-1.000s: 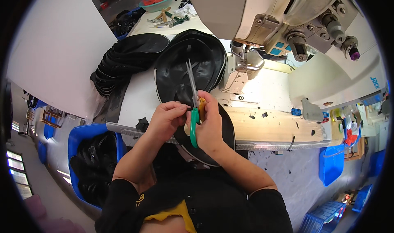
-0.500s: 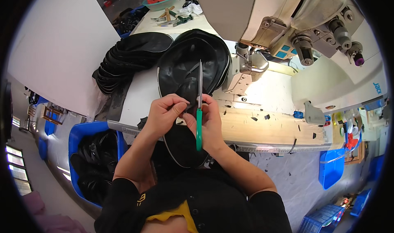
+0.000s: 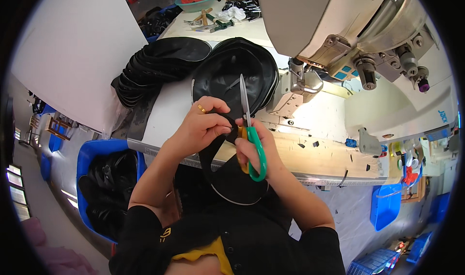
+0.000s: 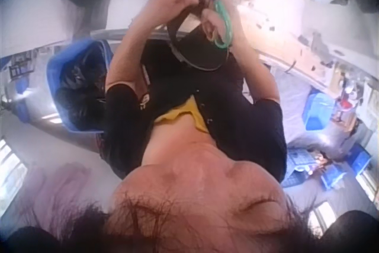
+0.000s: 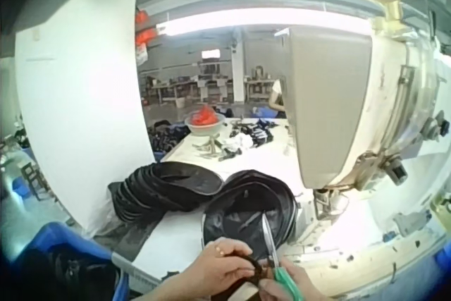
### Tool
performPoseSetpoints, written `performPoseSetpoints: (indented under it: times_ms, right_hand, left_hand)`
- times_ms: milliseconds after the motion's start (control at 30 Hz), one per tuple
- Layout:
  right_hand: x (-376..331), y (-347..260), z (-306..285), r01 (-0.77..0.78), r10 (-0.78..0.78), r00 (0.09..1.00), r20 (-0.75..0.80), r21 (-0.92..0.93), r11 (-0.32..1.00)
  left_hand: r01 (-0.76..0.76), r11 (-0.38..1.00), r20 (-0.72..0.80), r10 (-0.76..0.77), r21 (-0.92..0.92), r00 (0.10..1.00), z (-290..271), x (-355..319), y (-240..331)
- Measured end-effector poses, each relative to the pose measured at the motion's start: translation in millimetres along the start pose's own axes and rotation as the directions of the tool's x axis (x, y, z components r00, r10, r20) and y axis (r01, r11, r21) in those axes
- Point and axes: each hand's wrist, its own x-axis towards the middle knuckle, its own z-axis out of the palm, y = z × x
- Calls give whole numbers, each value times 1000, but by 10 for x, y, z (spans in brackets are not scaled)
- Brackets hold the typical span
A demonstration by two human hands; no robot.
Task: The person uses scissors to trim the edges of black material pieces, likely shoe parts, at a workbench. They handle the items one at a time, cutting away excess material and stacking the finished pieces on the table.
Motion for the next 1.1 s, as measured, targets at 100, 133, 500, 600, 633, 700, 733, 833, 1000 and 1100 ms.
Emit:
performPoseSetpoints:
  times_ms: [100, 133, 500, 600, 633, 700, 733, 833, 1000, 1100]
  right_hand:
    - [-142, -84, -467, 139, -131, 990, 48, -435, 889]
    - [-183, -123, -668, 240, -221, 970, 103, -566, 789]
    - [54, -1030, -597, 594, 37, 778, 627, -716, -366]
    - [94, -1045, -590, 656, 39, 687, 725, -597, -462]
    - [90, -1065, -592, 666, 67, 688, 723, -593, -452]
    - [85, -1117, -605, 687, 123, 687, 716, -585, -432]
    - [102, -1109, -603, 699, 128, 677, 724, -580, -419]
    - [130, -1075, -582, 717, 124, 655, 746, -560, -415]
    - [128, -1054, -611, 688, 149, 660, 736, -514, -512]
    - [116, -1082, -622, 661, 162, 715, 680, -583, -474]
  left_hand:
    - [132, 957, 98, -110, -258, 989, 39, -92, -134]
    - [171, 937, 125, -138, -306, 982, 78, -91, -142]
    - [294, 792, 271, -170, -534, 948, 138, -79, -154]
    - [293, 791, 329, -124, -536, 936, 151, -72, -166]
    - [276, 794, 318, -110, -542, 942, 165, -76, -176]
    - [270, 768, 324, -87, -580, 942, 191, -79, -157]
    - [235, 786, 302, -65, -571, 951, 221, -88, -149]
    - [153, 837, 256, -16, -525, 967, 280, -102, -121]
    - [292, 735, 282, -142, -611, 949, 327, -124, -152]
    - [295, 634, 148, -275, -715, 950, 405, -208, -180]
